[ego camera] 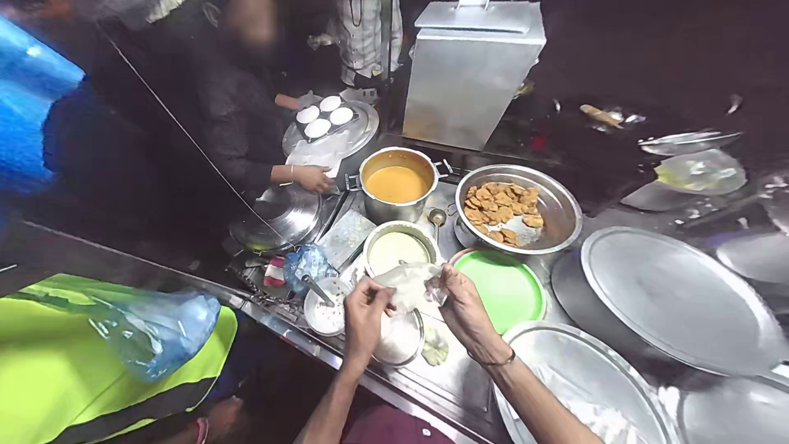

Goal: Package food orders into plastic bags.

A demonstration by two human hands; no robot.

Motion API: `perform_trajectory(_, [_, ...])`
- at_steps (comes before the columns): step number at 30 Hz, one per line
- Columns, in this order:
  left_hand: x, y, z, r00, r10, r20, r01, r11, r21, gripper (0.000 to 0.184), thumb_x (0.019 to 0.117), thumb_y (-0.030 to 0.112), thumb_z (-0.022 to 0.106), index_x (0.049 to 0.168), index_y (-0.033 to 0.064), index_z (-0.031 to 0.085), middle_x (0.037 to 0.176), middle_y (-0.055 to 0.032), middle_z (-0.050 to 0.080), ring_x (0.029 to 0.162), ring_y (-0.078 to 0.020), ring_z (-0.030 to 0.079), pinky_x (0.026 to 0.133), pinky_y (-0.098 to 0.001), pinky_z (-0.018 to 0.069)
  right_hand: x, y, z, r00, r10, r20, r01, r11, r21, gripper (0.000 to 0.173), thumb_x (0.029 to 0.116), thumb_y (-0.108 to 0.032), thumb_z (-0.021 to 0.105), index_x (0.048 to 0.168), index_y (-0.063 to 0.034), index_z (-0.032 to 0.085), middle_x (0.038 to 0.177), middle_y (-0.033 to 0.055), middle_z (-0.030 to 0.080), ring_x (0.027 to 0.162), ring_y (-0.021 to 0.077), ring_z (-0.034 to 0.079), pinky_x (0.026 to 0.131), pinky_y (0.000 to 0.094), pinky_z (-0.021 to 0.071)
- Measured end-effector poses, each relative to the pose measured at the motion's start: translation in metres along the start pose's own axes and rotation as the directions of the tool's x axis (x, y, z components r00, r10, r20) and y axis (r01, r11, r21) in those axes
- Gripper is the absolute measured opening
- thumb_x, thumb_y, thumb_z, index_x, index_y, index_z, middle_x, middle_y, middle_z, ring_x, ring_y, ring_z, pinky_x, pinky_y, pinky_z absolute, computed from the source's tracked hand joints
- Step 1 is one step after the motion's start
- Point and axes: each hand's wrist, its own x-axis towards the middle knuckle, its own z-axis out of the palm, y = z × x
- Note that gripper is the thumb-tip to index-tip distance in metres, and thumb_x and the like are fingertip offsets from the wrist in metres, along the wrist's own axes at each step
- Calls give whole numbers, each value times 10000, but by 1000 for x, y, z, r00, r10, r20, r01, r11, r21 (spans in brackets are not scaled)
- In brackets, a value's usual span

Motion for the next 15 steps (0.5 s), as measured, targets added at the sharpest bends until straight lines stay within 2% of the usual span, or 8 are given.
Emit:
perform_trajectory(2, [5,-1,-12,1000,-21,20,21,1000,-15,169,972,117,692,994,-44,647,874,-155,693,691,-277,714,624,-429,656,0,2,-4,1000,-17,-13,16,994,-104,228,1036,-229,612,867,-76,604,805,55,653,713,123,642,650,281,574])
perform_trajectory(4, [7,0,-16,980,-111,162,94,989,114,399,911,277,782,1183,21,641,1072,-94,708,921,-237,721,762,-411,656,-5,7,3,1000,17,14,-13,967,-255,170,979,-157,683,871,-40,625,812,68,667,730,142,644,689,310,569])
perform_trajectory(5, [8,2,-13,964,-158,212,119,975,186,517,859,364,828,1237,65,638,1131,-52,698,983,-197,709,798,-380,647,-8,11,10,999,41,25,-32,955,-295,145,958,-129,705,872,-39,631,802,51,661,725,127,636,697,299,567])
perform_trajectory(6, [7,0,-8,961,-173,217,129,970,205,499,844,372,842,1208,78,669,1115,-39,708,979,-180,707,813,-366,638,-11,15,14,998,58,33,-45,950,-309,130,953,-114,701,868,-52,625,792,24,639,713,101,609,680,274,539])
perform_trajectory(8, [-1,-7,-2,982,-155,110,143,984,110,208,913,188,760,1050,35,728,973,-77,727,883,-194,697,798,-376,605,-18,20,15,998,69,14,-64,970,-235,125,997,-118,640,892,-59,607,812,19,635,732,93,604,675,264,527])
perform_trajectory(9, [-1,-10,0,987,-156,37,155,987,39,131,947,116,706,1009,1,720,931,-110,715,853,-216,691,788,-394,603,-17,18,12,997,72,9,-69,987,-146,135,1033,-133,595,928,-48,591,857,52,661,786,124,645,730,295,562])
perform_trajectory(11, [2,-14,-3,980,-188,-65,182,980,-82,132,989,65,645,1024,-52,696,939,-168,697,836,-275,705,773,-455,639,-15,13,6,998,67,-16,-67,997,26,173,1069,-173,546,975,-32,577,910,120,706,856,192,711,814,360,601])
perform_trajectory(15, [0,-14,1,916,-382,-125,330,892,-309,188,1053,85,553,1098,-78,636,911,-198,712,770,-282,726,750,-464,641,-25,17,2,989,143,-23,-132,957,257,145,1088,-172,492,1030,-46,534,920,132,673,877,229,708,894,445,597])
